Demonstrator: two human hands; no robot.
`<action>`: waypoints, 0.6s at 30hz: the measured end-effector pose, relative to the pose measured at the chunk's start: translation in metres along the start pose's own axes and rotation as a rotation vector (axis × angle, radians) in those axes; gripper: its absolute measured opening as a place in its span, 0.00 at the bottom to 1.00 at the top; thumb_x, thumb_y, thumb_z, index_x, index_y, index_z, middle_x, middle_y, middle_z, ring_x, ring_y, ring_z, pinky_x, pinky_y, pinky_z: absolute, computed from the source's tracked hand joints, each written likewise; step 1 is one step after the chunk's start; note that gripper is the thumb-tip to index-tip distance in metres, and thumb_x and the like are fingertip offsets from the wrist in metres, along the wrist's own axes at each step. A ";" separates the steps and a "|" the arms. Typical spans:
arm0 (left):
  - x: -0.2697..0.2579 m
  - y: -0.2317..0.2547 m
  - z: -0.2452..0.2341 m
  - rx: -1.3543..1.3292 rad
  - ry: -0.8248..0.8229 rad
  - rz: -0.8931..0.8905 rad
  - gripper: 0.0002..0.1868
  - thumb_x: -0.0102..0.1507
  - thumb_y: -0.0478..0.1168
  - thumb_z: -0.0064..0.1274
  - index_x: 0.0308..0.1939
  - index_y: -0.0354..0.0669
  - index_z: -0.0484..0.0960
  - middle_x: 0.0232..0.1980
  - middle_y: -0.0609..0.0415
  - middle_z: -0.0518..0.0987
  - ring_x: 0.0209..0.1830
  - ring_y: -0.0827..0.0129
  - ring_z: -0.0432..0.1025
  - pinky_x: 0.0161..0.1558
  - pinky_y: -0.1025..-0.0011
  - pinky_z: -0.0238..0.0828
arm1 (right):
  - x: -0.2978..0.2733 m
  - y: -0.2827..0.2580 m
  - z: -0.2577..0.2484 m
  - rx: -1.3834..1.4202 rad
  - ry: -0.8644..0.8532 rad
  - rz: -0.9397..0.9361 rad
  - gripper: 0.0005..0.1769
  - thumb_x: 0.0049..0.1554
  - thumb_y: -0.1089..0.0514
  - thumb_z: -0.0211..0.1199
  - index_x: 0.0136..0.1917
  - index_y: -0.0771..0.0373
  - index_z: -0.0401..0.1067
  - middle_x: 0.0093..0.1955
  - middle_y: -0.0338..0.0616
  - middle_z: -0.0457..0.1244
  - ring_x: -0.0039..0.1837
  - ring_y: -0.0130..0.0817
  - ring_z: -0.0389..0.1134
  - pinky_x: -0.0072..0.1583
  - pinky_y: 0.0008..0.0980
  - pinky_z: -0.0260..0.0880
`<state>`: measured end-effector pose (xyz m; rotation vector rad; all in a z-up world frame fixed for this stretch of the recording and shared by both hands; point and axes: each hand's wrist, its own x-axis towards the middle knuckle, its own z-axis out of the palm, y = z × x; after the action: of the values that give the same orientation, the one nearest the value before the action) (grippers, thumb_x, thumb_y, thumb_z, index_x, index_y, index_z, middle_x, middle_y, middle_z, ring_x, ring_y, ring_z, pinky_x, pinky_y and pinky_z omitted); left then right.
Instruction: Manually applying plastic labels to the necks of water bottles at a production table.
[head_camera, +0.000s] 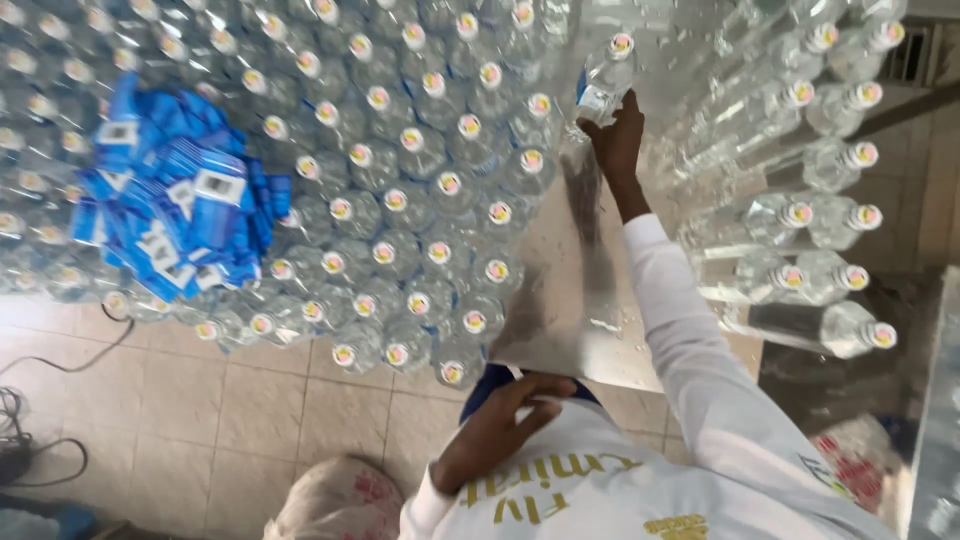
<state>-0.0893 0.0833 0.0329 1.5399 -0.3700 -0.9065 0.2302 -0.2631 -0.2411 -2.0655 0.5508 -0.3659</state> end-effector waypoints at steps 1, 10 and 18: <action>-0.010 0.008 -0.007 0.015 0.007 0.013 0.18 0.76 0.42 0.48 0.68 0.41 0.79 0.69 0.51 0.82 0.71 0.63 0.77 0.70 0.67 0.74 | 0.022 -0.001 0.014 0.013 0.007 -0.016 0.51 0.51 0.48 0.89 0.77 0.61 0.61 0.66 0.58 0.64 0.62 0.50 0.71 0.54 0.45 0.79; -0.062 0.013 -0.046 -0.357 0.147 0.194 0.22 0.74 0.47 0.56 0.66 0.37 0.77 0.66 0.41 0.83 0.66 0.51 0.81 0.68 0.55 0.81 | 0.100 -0.007 0.088 0.052 -0.200 -0.211 0.63 0.59 0.58 0.83 0.89 0.57 0.39 0.86 0.56 0.57 0.76 0.60 0.69 0.62 0.52 0.81; -0.085 0.027 -0.130 -0.145 0.696 0.190 0.13 0.69 0.33 0.47 0.49 0.28 0.85 0.50 0.35 0.89 0.50 0.49 0.87 0.54 0.56 0.89 | -0.129 -0.089 -0.094 -0.089 0.011 -0.332 0.24 0.73 0.47 0.59 0.77 0.60 0.68 0.81 0.58 0.56 0.78 0.53 0.60 0.63 0.45 0.75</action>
<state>-0.0431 0.2266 0.0792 1.5493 0.0539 -0.2088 0.0981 -0.2228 -0.1218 -2.2454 0.2312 -0.5549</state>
